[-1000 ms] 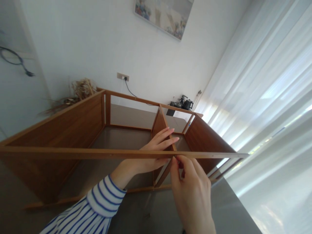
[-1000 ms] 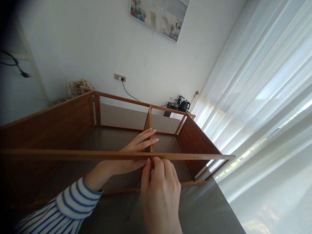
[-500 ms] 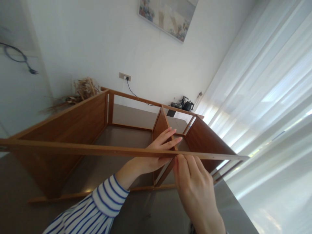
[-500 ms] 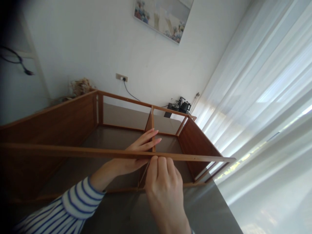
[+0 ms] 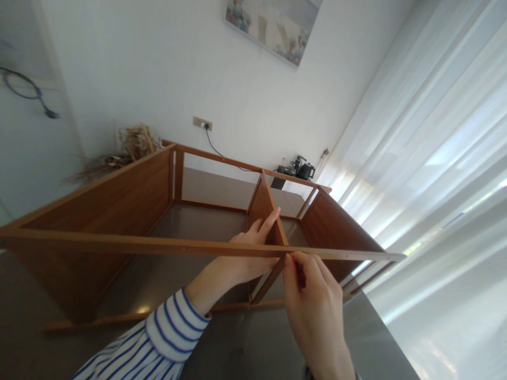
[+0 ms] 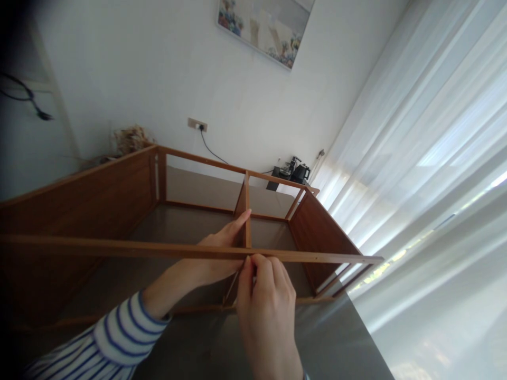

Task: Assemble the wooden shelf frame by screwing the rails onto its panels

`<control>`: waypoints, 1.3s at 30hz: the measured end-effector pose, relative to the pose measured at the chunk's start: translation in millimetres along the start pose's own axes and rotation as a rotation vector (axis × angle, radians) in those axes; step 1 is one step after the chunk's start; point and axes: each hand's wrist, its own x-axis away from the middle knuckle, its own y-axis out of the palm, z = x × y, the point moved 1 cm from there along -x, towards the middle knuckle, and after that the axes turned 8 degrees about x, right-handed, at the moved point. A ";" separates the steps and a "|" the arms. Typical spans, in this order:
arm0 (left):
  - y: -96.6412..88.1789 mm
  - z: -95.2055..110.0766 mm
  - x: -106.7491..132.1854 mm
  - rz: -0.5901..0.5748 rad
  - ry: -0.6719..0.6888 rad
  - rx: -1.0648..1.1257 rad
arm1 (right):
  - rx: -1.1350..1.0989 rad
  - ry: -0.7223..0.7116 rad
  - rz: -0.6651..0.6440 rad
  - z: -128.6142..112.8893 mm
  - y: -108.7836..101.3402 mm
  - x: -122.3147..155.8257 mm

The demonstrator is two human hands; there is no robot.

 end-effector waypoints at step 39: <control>6.5 4.4 6.3 -0.028 0.135 -0.110 | -0.232 0.065 -0.079 16.3 -1.9 -7.9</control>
